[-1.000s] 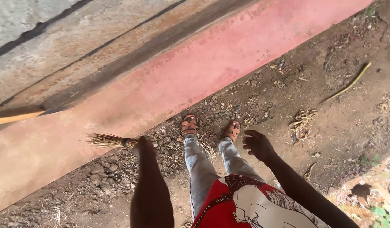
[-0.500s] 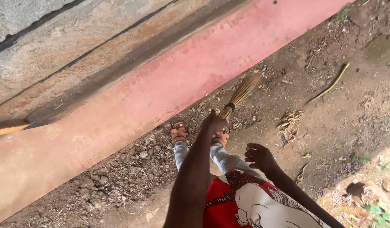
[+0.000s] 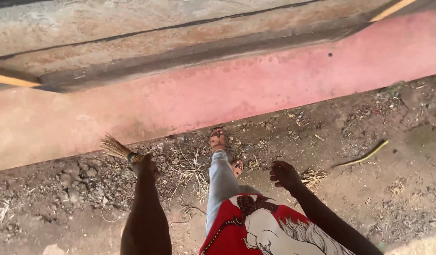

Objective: Sweep the dirt and debris from an outdoor ledge or walkway using a hand broom.

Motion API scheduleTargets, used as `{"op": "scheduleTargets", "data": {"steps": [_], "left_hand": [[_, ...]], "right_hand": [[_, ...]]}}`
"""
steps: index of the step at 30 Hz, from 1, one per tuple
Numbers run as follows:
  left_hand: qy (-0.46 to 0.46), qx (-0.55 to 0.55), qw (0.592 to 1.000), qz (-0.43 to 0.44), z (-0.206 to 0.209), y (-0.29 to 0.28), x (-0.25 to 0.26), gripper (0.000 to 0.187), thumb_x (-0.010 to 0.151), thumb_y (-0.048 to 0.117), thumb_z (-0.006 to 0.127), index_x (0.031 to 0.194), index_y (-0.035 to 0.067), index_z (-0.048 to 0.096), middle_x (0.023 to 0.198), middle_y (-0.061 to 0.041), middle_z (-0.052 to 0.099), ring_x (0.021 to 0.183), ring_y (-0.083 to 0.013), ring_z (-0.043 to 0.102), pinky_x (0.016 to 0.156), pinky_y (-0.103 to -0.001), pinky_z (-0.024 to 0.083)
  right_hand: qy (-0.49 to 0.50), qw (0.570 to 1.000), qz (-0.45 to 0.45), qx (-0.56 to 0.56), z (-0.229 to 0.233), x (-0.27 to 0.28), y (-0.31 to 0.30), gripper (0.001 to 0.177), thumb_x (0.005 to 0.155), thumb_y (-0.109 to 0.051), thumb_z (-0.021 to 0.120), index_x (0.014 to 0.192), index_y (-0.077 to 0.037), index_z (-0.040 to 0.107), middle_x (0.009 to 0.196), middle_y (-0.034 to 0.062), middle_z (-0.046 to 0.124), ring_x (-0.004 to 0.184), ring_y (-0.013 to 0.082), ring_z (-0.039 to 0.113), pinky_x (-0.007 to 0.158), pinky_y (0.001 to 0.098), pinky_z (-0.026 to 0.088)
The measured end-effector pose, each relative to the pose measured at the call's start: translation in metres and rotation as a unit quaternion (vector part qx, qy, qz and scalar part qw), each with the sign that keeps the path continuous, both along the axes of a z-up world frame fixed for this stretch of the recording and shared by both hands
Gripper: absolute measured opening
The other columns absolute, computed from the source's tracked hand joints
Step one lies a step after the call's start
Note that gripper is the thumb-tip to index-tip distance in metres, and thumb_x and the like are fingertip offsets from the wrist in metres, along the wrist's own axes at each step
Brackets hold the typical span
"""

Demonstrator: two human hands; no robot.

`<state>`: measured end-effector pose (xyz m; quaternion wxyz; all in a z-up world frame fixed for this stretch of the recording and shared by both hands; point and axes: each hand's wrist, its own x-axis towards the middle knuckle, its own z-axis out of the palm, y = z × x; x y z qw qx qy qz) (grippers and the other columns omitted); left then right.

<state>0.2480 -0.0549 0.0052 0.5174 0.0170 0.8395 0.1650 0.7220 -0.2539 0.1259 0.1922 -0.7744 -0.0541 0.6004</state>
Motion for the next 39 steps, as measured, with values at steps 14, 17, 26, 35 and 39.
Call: {"op": "scheduleTargets", "data": {"steps": [14,17,26,35,39], "left_hand": [[-0.017,-0.013,0.865,-0.501,-0.026,0.071,0.272,0.079,0.100,0.024,0.049,0.163,0.020,0.001,0.133,-0.029,0.063,0.118,-0.0447,0.066,0.104,-0.054,0.052],[-0.100,-0.007,0.809,-0.579,-0.010,0.030,0.325,0.092,0.098,0.026,0.054,0.165,0.022,-0.009,0.133,-0.025,0.064,0.116,-0.0407,0.068,0.102,-0.052,0.053],[-0.209,0.050,0.742,-0.635,0.064,-0.039,0.273,0.063,0.092,0.016,0.052,0.151,0.022,0.032,0.121,-0.017,0.067,0.094,-0.0346,0.072,0.081,-0.052,0.061],[0.188,-0.182,0.584,-0.768,-0.090,0.005,0.089,0.073,0.103,0.032,0.050,0.162,-0.002,0.022,0.129,-0.019,0.056,0.099,-0.0217,0.058,0.082,-0.029,0.051],[0.133,-0.182,0.547,-0.806,-0.055,0.057,0.135,0.076,0.094,0.042,0.061,0.153,0.001,0.036,0.124,-0.015,0.059,0.081,-0.0198,0.058,0.067,-0.032,0.048]], "right_hand": [[-0.050,0.998,-0.029,-0.008,0.021,-0.006,0.064,0.066,0.097,-0.058,0.044,0.137,-0.008,0.062,0.099,0.0108,0.071,0.083,0.0213,0.069,0.068,0.0360,0.055],[-0.061,0.996,-0.049,-0.031,0.031,0.003,0.072,0.065,0.098,-0.057,0.046,0.138,-0.009,0.060,0.100,0.0117,0.071,0.087,0.0221,0.069,0.071,0.0371,0.057],[-0.046,0.998,-0.040,-0.024,0.001,0.012,0.058,0.064,0.098,-0.058,0.052,0.130,-0.004,0.064,0.095,0.0082,0.068,0.081,0.0188,0.067,0.067,0.0338,0.056],[0.001,0.999,0.026,0.042,-0.028,0.002,0.034,0.051,0.096,-0.049,0.058,0.126,-0.009,0.064,0.091,0.0039,0.070,0.078,0.0156,0.070,0.060,0.0320,0.054],[0.000,0.994,-0.010,0.106,-0.060,0.028,-0.018,0.045,0.099,-0.040,0.060,0.128,-0.006,0.064,0.094,0.0055,0.072,0.080,0.0165,0.070,0.065,0.0301,0.057]]}}
